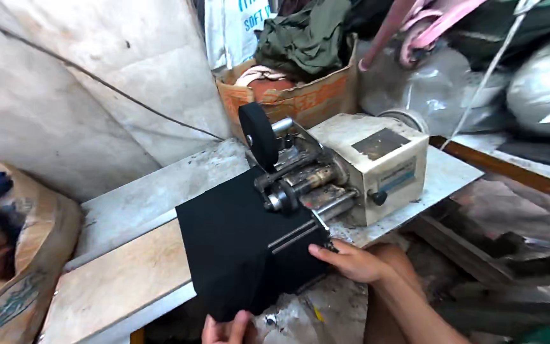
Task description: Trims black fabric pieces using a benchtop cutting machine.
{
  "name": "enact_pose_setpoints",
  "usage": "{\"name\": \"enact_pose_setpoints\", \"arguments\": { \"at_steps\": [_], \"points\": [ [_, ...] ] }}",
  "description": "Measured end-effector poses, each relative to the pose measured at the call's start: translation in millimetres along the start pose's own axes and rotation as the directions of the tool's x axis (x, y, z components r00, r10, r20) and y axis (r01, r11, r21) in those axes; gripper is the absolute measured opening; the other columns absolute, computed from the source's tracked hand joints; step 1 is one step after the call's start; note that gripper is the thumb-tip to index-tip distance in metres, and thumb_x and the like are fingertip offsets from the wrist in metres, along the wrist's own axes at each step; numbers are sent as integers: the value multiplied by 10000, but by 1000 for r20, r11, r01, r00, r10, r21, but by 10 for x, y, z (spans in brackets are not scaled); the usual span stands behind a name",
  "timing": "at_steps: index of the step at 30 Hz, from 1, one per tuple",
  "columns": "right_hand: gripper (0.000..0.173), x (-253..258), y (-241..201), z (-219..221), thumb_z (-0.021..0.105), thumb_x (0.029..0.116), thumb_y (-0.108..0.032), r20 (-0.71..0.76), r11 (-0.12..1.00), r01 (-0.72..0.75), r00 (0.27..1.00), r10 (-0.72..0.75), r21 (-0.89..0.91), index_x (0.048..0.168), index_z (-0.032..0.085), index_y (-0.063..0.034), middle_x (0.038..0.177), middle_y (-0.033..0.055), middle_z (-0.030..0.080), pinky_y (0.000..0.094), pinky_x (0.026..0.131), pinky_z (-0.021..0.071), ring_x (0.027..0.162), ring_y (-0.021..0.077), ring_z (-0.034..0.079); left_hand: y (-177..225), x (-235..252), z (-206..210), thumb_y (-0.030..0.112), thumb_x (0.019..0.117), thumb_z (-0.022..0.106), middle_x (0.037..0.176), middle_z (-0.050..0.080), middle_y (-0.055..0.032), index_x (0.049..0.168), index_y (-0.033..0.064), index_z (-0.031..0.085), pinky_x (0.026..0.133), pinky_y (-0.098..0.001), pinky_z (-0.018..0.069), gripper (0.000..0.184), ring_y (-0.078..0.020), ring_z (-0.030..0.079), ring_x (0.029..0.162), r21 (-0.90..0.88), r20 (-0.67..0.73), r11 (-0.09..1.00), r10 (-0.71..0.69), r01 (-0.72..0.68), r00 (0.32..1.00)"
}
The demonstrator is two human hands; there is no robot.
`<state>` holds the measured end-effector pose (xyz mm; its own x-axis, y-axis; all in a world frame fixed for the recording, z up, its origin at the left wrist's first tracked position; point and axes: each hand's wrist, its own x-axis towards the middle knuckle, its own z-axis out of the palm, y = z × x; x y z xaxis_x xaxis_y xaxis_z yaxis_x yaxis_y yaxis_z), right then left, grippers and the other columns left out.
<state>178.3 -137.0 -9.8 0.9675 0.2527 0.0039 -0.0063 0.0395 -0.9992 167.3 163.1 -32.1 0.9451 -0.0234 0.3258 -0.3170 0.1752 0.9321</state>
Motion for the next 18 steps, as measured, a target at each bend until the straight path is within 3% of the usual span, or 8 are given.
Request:
{"name": "enact_pose_setpoints", "arguments": {
  "at_steps": [2, 6, 8, 10, 12, 14, 16, 18],
  "points": [
    [417, 2, -2, -8, 483, 1062, -435, 14, 1000, -19, 1000, 19, -16, 1206, 667, -90, 1103, -46, 731, 290, 983, 553, 1065, 13, 667, -28, 4, -32, 239, 937, 736, 1149, 737, 100, 1286, 258, 639, 932, -251, 578, 363, -34, 692, 1049, -61, -15, 998, 26, -27, 1000],
    [397, 2, -12, 11, 479, 1065, -418, -5, 999, -4, 1000, 4, -41, 1213, 665, -100, 1108, -61, 731, 278, 990, 552, 1071, 6, 666, -16, -24, -5, 226, 890, 787, 1076, 757, 111, 1195, 252, 675, 868, -233, 602, 327, -22, 712, 972, 44, 11, 999, -24, 23, 1000],
    [361, -24, -3, 38, 501, 1057, -435, -56, 998, 35, 998, -39, -60, 1210, 670, -155, 1102, -105, 736, 262, 986, 558, 1064, -11, 668, -32, -11, -32, 273, 908, 768, 1172, 735, 67, 1301, 232, 648, 928, -268, 584, 413, -56, 695, 1058, -64, -27, 998, 3, -4, 1000],
    [331, -57, 46, 83, 537, 1036, -460, -128, 995, 70, 989, -78, -65, 1207, 674, -212, 1099, -140, 736, 249, 979, 560, 1055, -21, 670, -7, -11, -20, 238, 872, 804, 1164, 743, 33, 1308, 144, 626, 925, -297, 600, 481, -73, 706, 1057, 37, -127, 999, -19, 24, 992],
    [281, -73, 49, 129, 542, 1046, -402, -166, 995, 81, 982, -89, -52, 1250, 638, -234, 1122, -186, 722, 222, 996, 546, 1068, -49, 658, 63, -34, -1, 110, 859, 796, 1144, 736, -47, 1290, -36, 589, 949, -320, 599, 500, -95, 707, 1049, 124, -90, 989, -69, 80, 994],
    [220, -66, 5, 150, 520, 1061, -267, -167, 999, 53, 984, -54, -12, 1268, 582, -228, 1117, -244, 702, 193, 1003, 529, 1067, -92, 640, 69, -23, -40, 120, 891, 774, 1138, 735, -34, 1275, -24, 589, 940, -317, 590, 450, -86, 702, 1040, -22, -10, 999, -34, 33, 999],
    [196, -24, 22, 100, 516, 1061, -248, -109, 999, 51, 993, -50, 6, 1252, 561, -230, 1108, -265, 690, 187, 1014, 513, 1072, -106, 628, 43, 18, -109, 166, 925, 748, 1153, 720, -44, 1282, -9, 575, 954, -334, 575, 433, -99, 691, 1052, -145, -18, 989, 13, -15, 1000],
    [184, 4, 40, 77, 521, 1063, -258, -74, 997, 72, 995, -71, 21, 1237, 565, -221, 1116, -246, 691, 202, 1029, 511, 1088, -87, 631, 44, 32, -138, 84, 924, 721, 1148, 709, -107, 1287, -86, 541, 969, -357, 575, 439, -133, 693, 1053, -80, -16, 997, -20, 18, 1000]
  ]
}}
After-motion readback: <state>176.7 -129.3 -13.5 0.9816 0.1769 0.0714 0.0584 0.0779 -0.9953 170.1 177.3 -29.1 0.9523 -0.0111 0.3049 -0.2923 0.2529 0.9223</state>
